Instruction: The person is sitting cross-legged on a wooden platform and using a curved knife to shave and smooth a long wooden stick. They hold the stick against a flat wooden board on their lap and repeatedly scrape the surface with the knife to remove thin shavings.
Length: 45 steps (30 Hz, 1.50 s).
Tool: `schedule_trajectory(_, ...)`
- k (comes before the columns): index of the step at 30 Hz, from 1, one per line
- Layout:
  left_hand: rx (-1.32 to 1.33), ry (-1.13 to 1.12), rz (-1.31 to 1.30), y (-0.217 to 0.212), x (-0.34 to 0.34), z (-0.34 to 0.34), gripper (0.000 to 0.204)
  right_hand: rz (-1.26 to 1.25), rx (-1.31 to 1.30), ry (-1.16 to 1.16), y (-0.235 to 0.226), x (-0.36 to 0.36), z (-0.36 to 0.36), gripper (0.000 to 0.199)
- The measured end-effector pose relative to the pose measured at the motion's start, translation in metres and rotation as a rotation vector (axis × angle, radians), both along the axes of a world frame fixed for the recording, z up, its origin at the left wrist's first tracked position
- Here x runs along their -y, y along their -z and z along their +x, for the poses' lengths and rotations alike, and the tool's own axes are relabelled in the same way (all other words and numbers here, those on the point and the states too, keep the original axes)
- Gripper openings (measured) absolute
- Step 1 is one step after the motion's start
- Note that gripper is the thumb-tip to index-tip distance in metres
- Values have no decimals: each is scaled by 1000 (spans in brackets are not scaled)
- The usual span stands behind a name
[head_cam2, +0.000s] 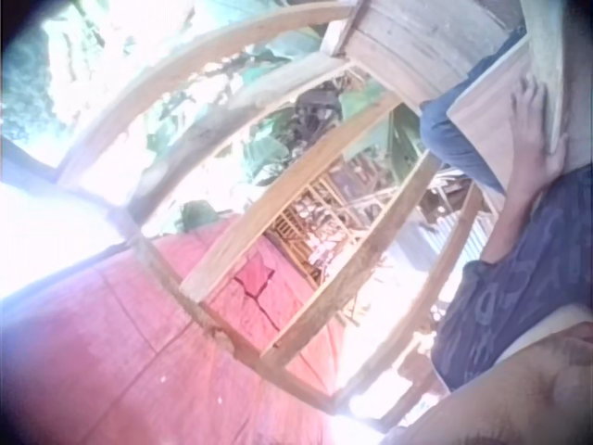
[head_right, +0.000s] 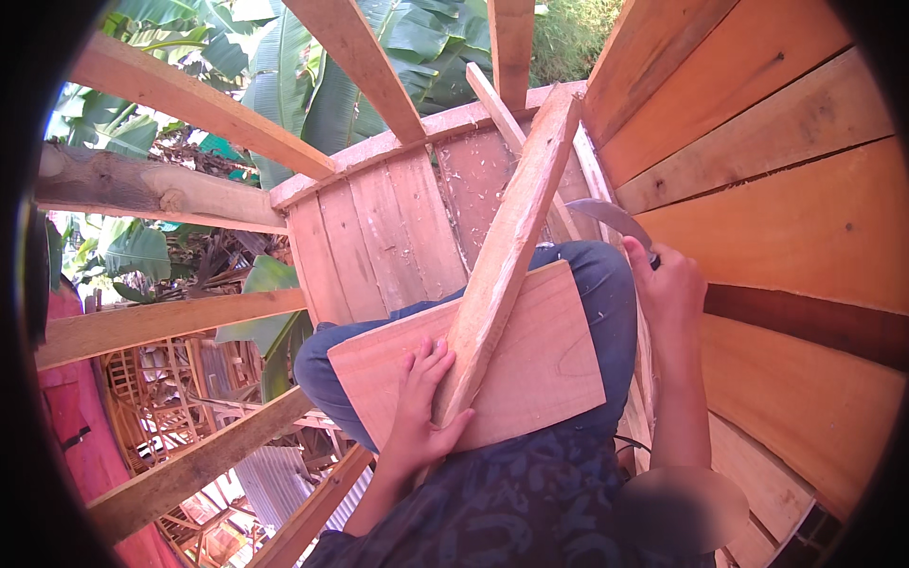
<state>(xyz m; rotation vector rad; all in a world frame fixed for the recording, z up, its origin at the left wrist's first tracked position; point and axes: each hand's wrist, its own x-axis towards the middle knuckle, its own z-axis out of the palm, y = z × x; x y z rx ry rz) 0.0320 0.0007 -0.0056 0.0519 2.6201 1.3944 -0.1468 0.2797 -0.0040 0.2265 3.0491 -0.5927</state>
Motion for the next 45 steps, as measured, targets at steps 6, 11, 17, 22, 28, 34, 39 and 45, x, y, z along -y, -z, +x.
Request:
schedule_trajectory(6, 41, -51, 66, -2, -4, -1, 76, -111, 153, -328, -3, 35, 55, 59)
schedule_trajectory(11, 87, -36, 85, -9, 1, -5, 76, -435, 199, -345, -4, 83, 69, 48)
schedule_trajectory(17, 108, 0, 61, -16, 13, -7, 79, -528, 344, -417, -12, 97, 53, 44)
schedule_trajectory(22, 178, 119, -159, -37, 25, 9, 95, -648, 273, -381, -1, 98, 60, 42)
schedule_trajectory(28, 182, 142, -241, -31, 27, 59, 100, -672, 285, -355, 0, 101, 60, 42)
schedule_trajectory(34, 131, 1, -155, -8, 20, 75, 90, -512, 300, -431, -9, 95, 66, 47)
schedule_trajectory(39, 114, -30, -169, 1, 18, 83, 91, -306, 189, -447, -2, 69, 83, 52)
schedule_trajectory(45, 157, -33, -97, -6, 23, 78, 92, -223, 175, -449, 5, 59, 93, 53)
